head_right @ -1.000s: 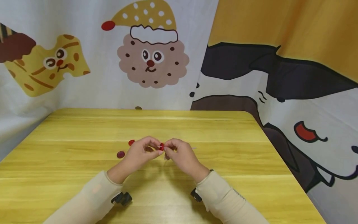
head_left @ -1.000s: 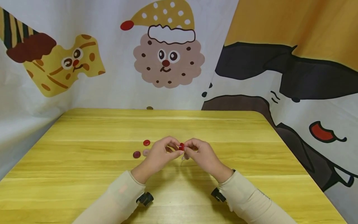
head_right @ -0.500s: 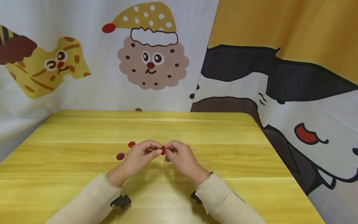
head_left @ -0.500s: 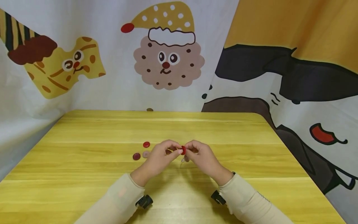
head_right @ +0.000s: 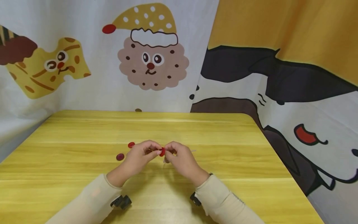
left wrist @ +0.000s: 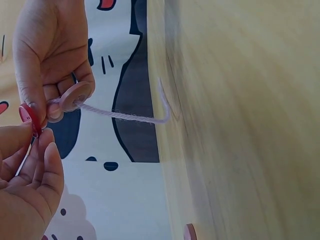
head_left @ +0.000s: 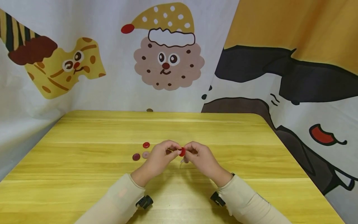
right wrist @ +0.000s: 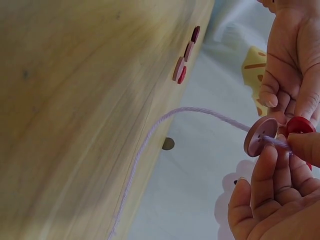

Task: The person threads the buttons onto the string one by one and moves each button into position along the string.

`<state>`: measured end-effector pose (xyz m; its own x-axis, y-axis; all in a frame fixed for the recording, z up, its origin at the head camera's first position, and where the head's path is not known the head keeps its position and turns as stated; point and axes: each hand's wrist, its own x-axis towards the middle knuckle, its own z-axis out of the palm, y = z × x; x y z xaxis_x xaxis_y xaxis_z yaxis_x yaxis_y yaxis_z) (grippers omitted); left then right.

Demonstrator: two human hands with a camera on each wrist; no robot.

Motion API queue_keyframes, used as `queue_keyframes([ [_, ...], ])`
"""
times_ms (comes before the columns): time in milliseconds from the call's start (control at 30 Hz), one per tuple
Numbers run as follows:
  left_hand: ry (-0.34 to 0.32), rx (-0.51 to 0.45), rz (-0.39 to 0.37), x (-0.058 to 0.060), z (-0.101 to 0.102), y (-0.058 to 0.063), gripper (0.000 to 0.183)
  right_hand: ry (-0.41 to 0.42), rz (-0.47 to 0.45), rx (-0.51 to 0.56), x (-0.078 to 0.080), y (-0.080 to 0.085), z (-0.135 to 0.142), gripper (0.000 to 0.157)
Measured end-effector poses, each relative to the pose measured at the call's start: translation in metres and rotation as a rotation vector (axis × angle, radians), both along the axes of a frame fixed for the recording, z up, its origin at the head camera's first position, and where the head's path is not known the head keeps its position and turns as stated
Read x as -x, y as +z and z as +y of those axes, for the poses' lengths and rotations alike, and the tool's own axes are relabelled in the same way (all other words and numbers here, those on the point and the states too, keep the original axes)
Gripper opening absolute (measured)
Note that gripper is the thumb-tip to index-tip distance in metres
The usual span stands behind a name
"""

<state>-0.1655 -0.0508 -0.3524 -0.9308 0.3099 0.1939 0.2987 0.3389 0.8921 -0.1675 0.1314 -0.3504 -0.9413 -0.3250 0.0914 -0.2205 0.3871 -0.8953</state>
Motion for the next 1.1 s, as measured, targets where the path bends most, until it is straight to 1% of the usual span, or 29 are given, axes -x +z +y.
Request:
queue_keyframes([
  [500,0.044,-0.001,0.021,-0.0016,0.0001,-0.0005,0.004,0.018,-0.013,0.022,-0.0017,0.0012,-0.003,0.01],
  [767,0.072,0.08,0.105,-0.0008,-0.0012,0.0006,0.004,0.031,-0.018,0.013,-0.0026,0.0021,-0.0025,0.008],
  [967,0.075,0.093,0.101,-0.0018,-0.0022,0.0038,0.005,0.043,-0.003,-0.017,-0.0028,0.0017,-0.0021,0.01],
  [1100,0.097,0.122,0.092,-0.0021,-0.002,0.0058,0.004,0.046,0.017,-0.047,-0.0024,0.0013,-0.0013,0.011],
])
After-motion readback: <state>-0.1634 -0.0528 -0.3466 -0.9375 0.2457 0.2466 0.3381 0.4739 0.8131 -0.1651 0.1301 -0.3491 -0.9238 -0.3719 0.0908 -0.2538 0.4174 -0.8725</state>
